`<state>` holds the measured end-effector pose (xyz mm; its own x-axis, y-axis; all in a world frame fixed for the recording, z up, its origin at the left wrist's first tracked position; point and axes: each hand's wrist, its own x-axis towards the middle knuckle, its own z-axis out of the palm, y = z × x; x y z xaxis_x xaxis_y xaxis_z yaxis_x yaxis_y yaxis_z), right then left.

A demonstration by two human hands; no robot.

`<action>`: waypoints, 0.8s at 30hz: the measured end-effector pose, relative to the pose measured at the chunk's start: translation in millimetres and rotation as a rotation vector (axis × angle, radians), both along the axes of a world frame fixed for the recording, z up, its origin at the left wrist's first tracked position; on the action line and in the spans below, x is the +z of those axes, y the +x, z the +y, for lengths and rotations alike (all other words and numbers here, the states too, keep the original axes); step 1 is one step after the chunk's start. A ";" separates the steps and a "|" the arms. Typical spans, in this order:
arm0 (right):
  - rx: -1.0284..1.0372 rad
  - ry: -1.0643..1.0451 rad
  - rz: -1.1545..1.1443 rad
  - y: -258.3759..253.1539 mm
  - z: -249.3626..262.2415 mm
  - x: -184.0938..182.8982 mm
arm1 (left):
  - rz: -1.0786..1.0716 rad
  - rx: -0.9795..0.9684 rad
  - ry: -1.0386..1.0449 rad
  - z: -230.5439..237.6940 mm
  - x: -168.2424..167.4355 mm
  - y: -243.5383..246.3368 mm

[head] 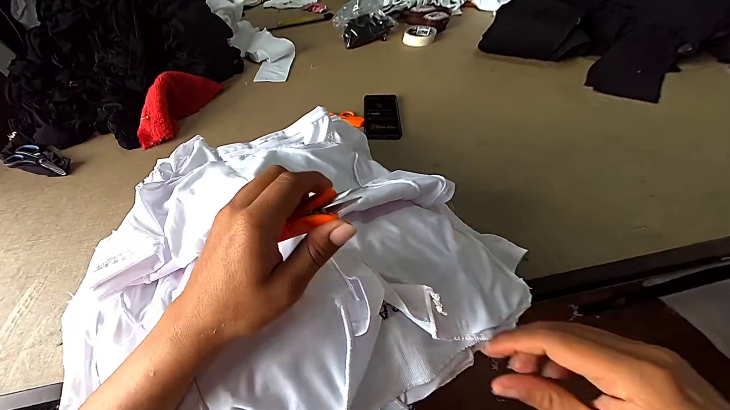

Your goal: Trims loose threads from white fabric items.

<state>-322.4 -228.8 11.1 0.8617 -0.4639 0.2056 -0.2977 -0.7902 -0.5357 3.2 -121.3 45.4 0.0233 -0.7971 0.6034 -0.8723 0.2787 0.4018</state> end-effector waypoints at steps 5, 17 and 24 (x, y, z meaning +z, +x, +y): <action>-0.199 -0.017 -0.506 67.3 26.7 -63.1 | -0.126 -0.091 0.060 -15.3 0.3 -36.2; -0.161 0.120 -0.442 55.8 30.6 -54.9 | -0.162 -0.095 0.033 -16.7 -20.2 -34.9; -0.229 0.240 -0.863 86.7 25.3 -71.9 | -0.238 -0.130 0.040 -15.5 -21.4 -35.9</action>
<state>-235.7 -203.4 -60.8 0.3368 -0.7171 0.6102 0.1454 -0.6006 -0.7862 -32.8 -136.9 24.0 -0.2198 -0.8076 0.5472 -0.9013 0.3828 0.2030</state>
